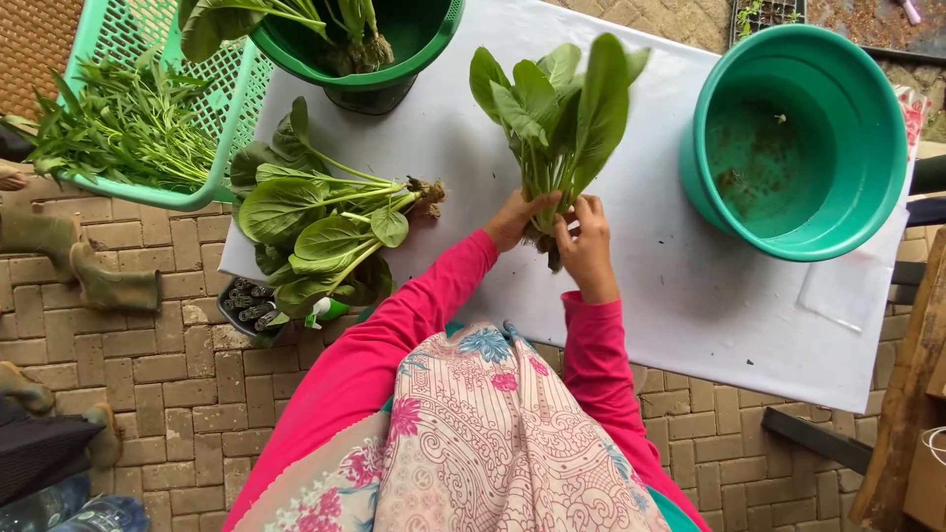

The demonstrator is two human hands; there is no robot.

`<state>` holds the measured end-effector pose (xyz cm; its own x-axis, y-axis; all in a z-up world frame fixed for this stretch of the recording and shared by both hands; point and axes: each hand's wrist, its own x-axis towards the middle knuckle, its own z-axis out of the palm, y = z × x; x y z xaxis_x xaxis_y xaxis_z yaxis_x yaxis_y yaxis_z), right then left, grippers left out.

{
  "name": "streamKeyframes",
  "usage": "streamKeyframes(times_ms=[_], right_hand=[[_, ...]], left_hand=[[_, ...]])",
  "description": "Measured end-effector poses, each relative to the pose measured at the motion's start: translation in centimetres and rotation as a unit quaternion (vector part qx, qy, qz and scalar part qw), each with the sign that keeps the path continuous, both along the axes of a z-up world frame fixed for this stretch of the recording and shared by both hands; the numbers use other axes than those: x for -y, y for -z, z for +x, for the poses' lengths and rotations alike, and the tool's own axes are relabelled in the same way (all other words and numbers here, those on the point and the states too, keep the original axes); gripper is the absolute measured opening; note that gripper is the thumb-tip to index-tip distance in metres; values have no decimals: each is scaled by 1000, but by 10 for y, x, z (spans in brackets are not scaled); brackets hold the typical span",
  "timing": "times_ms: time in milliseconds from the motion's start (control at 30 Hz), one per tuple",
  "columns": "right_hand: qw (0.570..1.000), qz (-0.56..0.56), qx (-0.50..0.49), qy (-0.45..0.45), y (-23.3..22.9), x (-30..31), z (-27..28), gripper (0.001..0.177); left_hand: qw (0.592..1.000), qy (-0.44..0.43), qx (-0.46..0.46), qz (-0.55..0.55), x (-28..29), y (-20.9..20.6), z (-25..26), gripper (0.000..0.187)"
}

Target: The person sorts harvested leafy green vegetables on a white table, picking up bok choy bunches one at a time and placing them upright into a green bucket, while other greens sit in a green plastic basket nearby. The person continues transferring bunches from the table into the bucket throughout the clip.

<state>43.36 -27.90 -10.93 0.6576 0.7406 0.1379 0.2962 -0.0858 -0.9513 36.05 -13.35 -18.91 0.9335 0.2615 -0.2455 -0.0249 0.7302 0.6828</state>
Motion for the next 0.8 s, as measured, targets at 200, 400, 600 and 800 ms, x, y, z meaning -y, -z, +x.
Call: streamKeyframes(times_ms=[200,400,600,800], right_hand=[[958,-97,269,26,-81,3,-25,34],[946,-60,316,-28,-172,-18,-39,40],[976,184,86,-76,-188,-57,-29,37],[992,86,90,-25,-104,-225,21,41]], left_hand=[[992,14,99,81,1,-48,-19,69],[990,10,138,27,-6,-105,-56,60],[976,-9,215,-39,-39,-197,-133,69],[963,-124,237,42,-81,-217,-230,74]])
